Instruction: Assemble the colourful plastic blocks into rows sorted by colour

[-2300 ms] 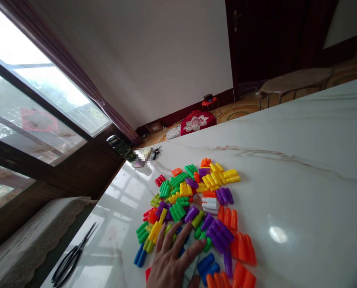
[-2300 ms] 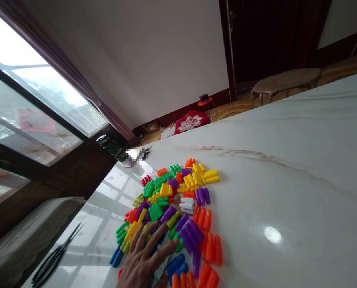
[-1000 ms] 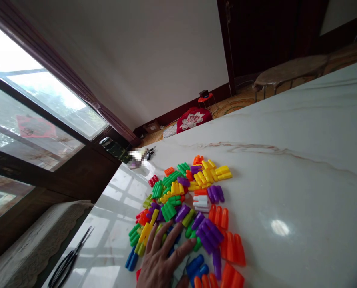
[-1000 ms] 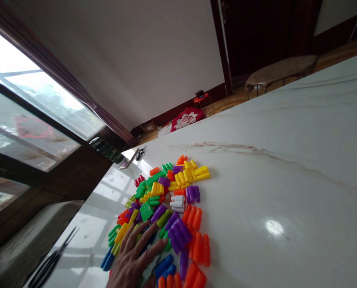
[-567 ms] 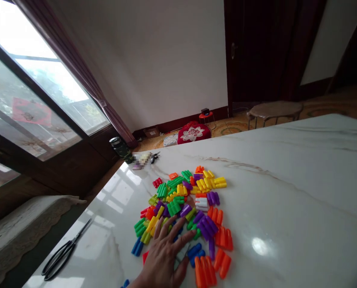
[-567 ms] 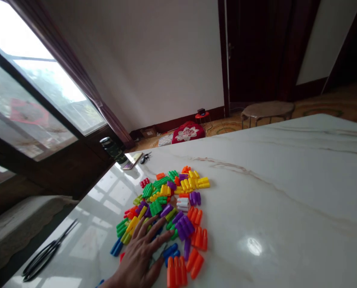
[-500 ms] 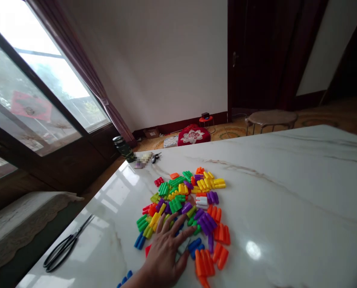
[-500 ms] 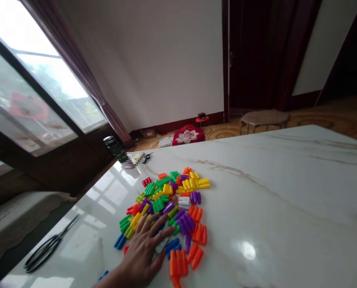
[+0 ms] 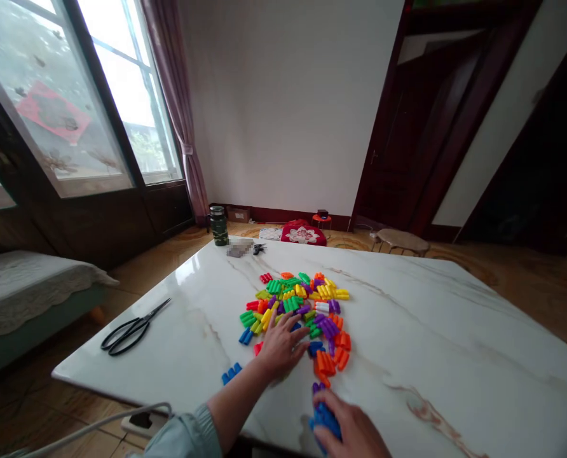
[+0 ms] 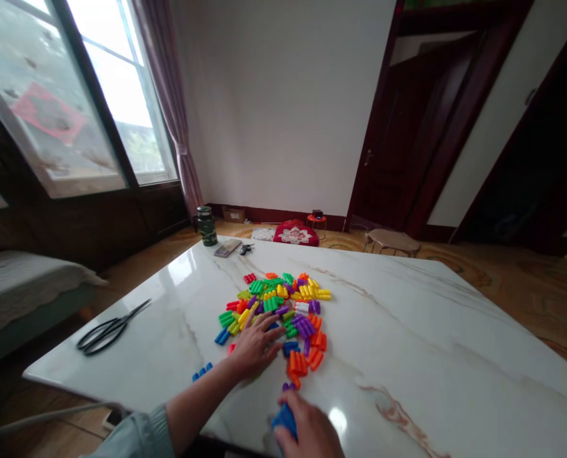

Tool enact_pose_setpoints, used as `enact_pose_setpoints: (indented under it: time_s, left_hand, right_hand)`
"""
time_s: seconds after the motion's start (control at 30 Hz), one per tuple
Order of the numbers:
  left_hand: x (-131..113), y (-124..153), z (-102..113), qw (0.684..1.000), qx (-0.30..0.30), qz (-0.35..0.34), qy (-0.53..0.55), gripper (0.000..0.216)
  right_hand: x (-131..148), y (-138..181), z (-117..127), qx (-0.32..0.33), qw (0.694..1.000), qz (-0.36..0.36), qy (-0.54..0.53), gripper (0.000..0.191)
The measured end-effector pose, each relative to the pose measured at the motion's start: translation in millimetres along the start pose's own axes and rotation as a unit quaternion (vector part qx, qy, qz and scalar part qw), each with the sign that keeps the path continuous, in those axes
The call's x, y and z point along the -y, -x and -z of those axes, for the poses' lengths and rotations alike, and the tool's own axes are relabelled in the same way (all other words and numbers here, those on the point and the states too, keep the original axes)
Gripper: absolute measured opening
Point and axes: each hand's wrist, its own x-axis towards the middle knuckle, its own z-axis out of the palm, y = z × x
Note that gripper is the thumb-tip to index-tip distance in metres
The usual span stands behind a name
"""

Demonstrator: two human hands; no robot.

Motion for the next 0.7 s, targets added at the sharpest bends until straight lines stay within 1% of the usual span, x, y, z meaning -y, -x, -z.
enact_pose_setpoints:
  time_s: [0.03,0.07,0.1,0.17,0.2,0.27,0.3,0.33,0.37,0.4,0.47,0.5,0.53,0.6,0.7]
  left_hand:
    - [0,0,5,1.000,-0.017,-0.002,-0.002,0.030]
    - [2,1,11,0.999,-0.036,0.002,-0.005,0.028]
    - [4,3,17,0.998,-0.054,0.012,-0.008,0.026]
    - [12,14,31,0.995,-0.087,0.043,-0.012,0.026]
    - [18,23,37,0.993,-0.100,0.059,-0.011,0.026]
    - [31,46,46,0.988,-0.121,0.095,-0.013,0.029]
    - [38,60,49,0.986,-0.125,0.112,-0.016,0.031]
    - [43,75,50,0.983,-0.126,0.130,-0.021,0.033]
    - [47,90,50,0.982,-0.120,0.145,-0.028,0.038]
    - [49,104,48,0.981,-0.106,0.157,-0.035,0.048]
    - [48,128,40,0.983,-0.067,0.163,-0.050,0.079]
    - [45,136,34,0.984,-0.048,0.160,-0.059,0.093]
    - [41,142,27,0.985,-0.033,0.154,-0.067,0.103]
    - [32,145,12,0.986,-0.024,0.146,-0.083,0.113]
    - [20,130,-7,0.983,-0.045,0.155,-0.086,0.110]
  right_hand:
    - [2,-17,9,-0.103,0.995,0.003,-0.002,0.029]
    - [5,-34,17,-0.169,0.985,0.031,-0.013,0.032]
    - [6,-49,24,-0.221,0.973,0.060,-0.030,0.037]
    - [4,-68,30,-0.295,0.950,0.086,-0.055,0.044]
    - [0,-72,28,-0.332,0.938,0.091,-0.049,0.046]
    - [-14,-67,13,-0.397,0.913,0.099,0.002,0.051]
    - [-23,-61,2,-0.407,0.907,0.103,0.038,0.058]
    - [-33,-53,-10,-0.400,0.908,0.100,0.075,0.068]
    - [-42,-45,-23,-0.383,0.913,0.082,0.112,0.080]
    - [-50,-38,-35,-0.366,0.918,0.055,0.142,0.088]
    - [-62,-28,-53,-0.346,0.921,0.025,0.179,0.102]
    - [-65,-26,-59,-0.339,0.922,0.015,0.188,0.105]
    - [-67,-25,-63,-0.335,0.922,0.010,0.194,0.108]
    - [-67,-28,-66,-0.330,0.924,0.004,0.195,0.107]
    - [-63,-35,-67,-0.332,0.927,0.016,0.175,0.099]
